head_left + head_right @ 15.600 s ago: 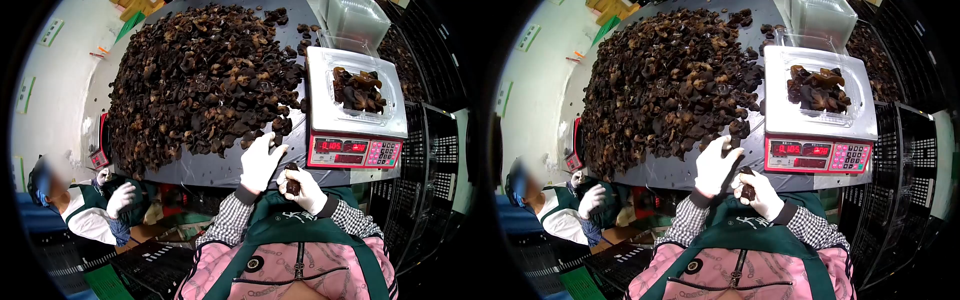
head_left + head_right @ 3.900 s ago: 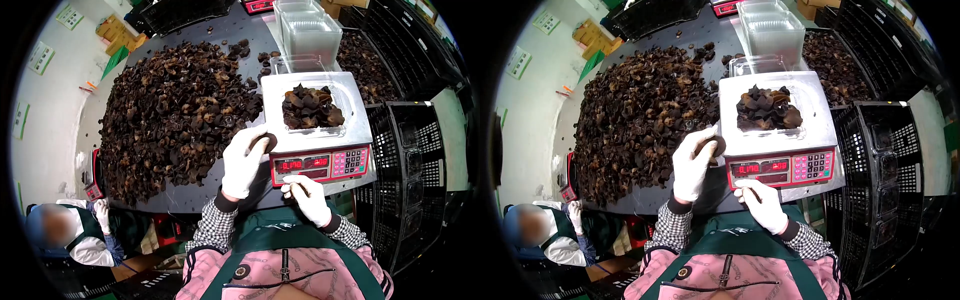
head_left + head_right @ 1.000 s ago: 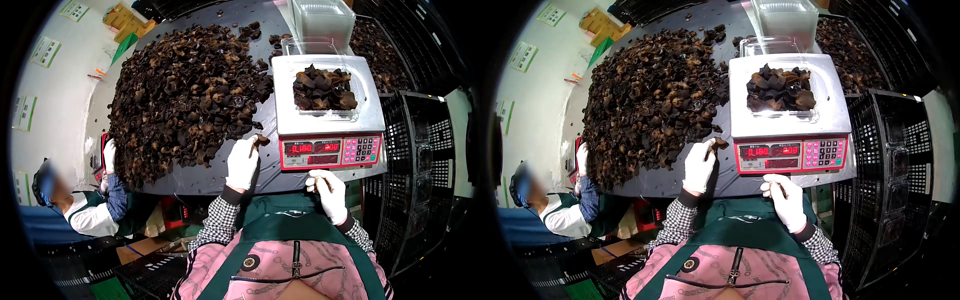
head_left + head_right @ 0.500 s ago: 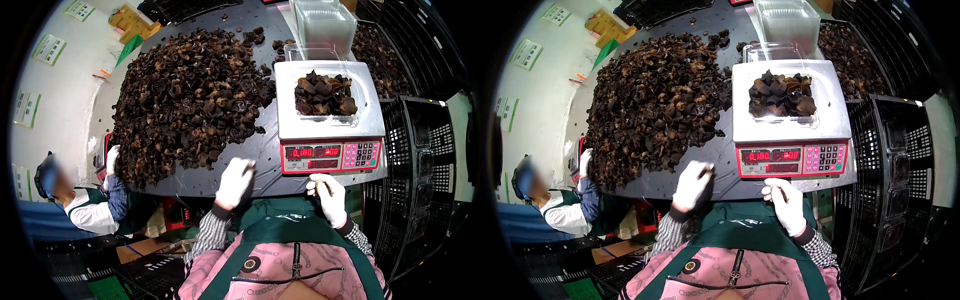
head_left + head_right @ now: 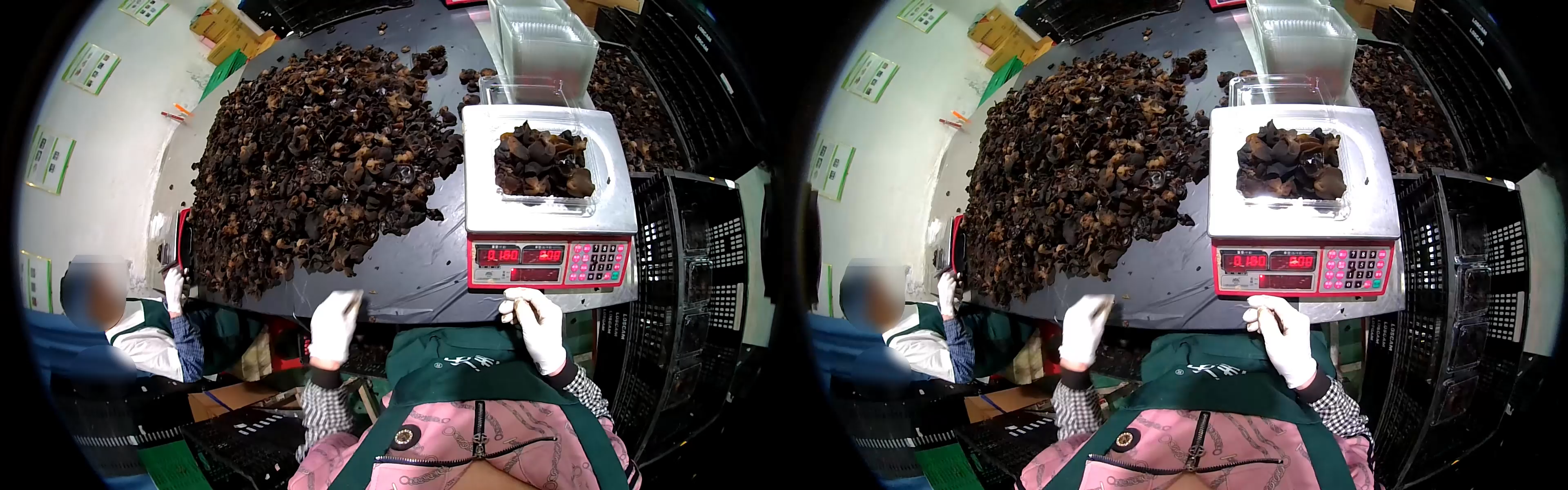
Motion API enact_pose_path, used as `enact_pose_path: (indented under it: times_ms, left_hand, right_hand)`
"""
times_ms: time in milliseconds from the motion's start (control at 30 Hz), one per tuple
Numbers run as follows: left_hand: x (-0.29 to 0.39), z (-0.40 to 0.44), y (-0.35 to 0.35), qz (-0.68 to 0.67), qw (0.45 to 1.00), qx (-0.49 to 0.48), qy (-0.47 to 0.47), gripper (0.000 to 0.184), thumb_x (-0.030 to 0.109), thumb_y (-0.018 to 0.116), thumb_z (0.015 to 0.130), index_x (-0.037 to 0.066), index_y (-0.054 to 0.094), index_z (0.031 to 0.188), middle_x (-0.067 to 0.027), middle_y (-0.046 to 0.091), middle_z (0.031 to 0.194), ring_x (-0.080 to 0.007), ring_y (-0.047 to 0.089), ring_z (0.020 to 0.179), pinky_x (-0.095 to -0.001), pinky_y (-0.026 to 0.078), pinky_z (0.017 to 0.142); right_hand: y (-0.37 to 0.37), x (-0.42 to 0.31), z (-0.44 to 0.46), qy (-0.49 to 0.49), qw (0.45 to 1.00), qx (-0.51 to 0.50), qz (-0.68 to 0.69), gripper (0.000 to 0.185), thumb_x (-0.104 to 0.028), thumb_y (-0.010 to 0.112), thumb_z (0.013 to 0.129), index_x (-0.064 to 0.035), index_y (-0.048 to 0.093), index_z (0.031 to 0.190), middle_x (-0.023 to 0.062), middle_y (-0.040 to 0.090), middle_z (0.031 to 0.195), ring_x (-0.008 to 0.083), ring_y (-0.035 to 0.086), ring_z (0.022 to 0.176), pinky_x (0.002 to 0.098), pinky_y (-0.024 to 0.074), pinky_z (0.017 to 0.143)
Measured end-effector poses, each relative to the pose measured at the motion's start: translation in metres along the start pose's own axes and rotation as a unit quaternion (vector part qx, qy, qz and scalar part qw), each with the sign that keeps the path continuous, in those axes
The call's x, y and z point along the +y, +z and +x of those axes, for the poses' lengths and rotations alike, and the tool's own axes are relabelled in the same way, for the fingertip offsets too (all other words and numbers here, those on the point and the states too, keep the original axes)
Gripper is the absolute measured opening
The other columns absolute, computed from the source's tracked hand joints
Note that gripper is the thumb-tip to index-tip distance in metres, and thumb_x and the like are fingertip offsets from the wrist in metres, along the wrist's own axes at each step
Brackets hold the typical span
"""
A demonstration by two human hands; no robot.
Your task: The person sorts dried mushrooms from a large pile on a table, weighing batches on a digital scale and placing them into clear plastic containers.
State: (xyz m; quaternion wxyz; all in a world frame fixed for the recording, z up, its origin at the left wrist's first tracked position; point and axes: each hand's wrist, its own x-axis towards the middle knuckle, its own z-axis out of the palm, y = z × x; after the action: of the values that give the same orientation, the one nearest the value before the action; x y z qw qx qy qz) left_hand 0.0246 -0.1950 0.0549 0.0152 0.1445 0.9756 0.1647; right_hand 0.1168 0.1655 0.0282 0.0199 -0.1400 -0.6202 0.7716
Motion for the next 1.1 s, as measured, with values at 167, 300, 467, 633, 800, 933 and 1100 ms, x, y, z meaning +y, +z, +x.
enact_pose_path:
  times_ms: [167,300,467,633,800,933,1100]
  left_hand:
    - [0.096,0.129,0.052,-0.026,0.945,0.206,0.254,0.034,0.002,0.061,0.092,0.007,0.066,0.125,-0.0144,0.070,0.117,-0.0304,0.069,0.097,-0.0379,0.057,0.081]
    - [0.093,0.171,0.102,0.026,0.959,0.116,0.257,0.037,0.004,0.056,0.092,0.006,0.062,0.128,-0.0140,0.067,0.113,-0.0301,0.068,0.091,-0.0379,0.057,0.076]
    - [0.100,0.103,0.052,-0.078,0.960,0.152,0.221,0.025,0.000,0.068,0.089,0.010,0.069,0.112,-0.0097,0.066,0.094,-0.0269,0.068,0.079,-0.0354,0.056,0.068]
    - [0.034,-0.006,0.022,-0.074,0.996,0.050,0.031,0.017,0.001,0.068,0.086,0.006,0.075,0.100,-0.0120,0.072,0.097,-0.0298,0.071,0.090,-0.0356,0.057,0.081]
    - [-0.065,-0.082,0.041,0.031,0.994,0.006,-0.102,0.019,-0.003,0.065,0.080,0.005,0.076,0.093,-0.0143,0.074,0.107,-0.0319,0.072,0.093,-0.0385,0.057,0.084]
    - [-0.078,-0.084,0.038,0.089,0.980,-0.070,-0.165,0.015,0.006,0.071,0.082,0.007,0.078,0.095,-0.0164,0.075,0.099,-0.0339,0.072,0.088,-0.0407,0.057,0.080]
    - [0.005,-0.014,0.023,-0.044,0.996,0.057,-0.055,0.013,0.009,0.070,0.093,-0.001,0.076,0.099,-0.0137,0.075,0.080,-0.0176,0.072,0.071,-0.0291,0.055,0.068]
  right_hand:
    - [-0.002,-0.001,-0.007,-0.015,1.000,0.021,-0.004,0.022,0.002,0.052,0.102,0.0041,0.067,0.119,0.0093,0.073,0.092,0.0114,0.068,0.078,0.0251,0.0566,0.075]
    - [-0.006,-0.008,-0.013,-0.018,0.998,0.060,0.014,0.022,0.002,0.053,0.101,0.0049,0.067,0.118,0.0104,0.073,0.094,0.0120,0.069,0.080,0.0264,0.0574,0.076]
    - [-0.027,-0.031,0.000,-0.094,0.991,0.099,-0.004,0.024,0.003,0.050,0.101,0.0055,0.066,0.119,0.0111,0.073,0.095,0.0132,0.068,0.080,0.0260,0.0570,0.075]
    - [-0.079,-0.081,0.068,-0.232,0.927,0.239,-0.173,0.020,-0.002,0.053,0.103,0.0041,0.071,0.107,0.0062,0.070,0.088,0.0071,0.062,0.071,0.0219,0.0471,0.063]
    - [-0.105,-0.130,0.171,-0.293,0.907,0.213,-0.216,0.023,-0.014,0.060,0.103,-0.0050,0.068,0.123,0.0044,0.072,0.096,0.0070,0.066,0.079,0.0219,0.0557,0.065]
    - [-0.122,-0.137,0.259,-0.295,0.837,0.161,-0.432,0.049,-0.039,0.064,0.097,-0.0008,0.062,0.128,0.0199,0.070,0.118,0.0302,0.070,0.107,0.0392,0.0552,0.093]
    - [-0.123,-0.137,0.305,-0.154,0.791,0.109,-0.582,0.063,-0.048,0.061,0.095,-0.0063,0.051,0.141,0.0209,0.069,0.123,0.0352,0.067,0.113,0.0428,0.0520,0.098]
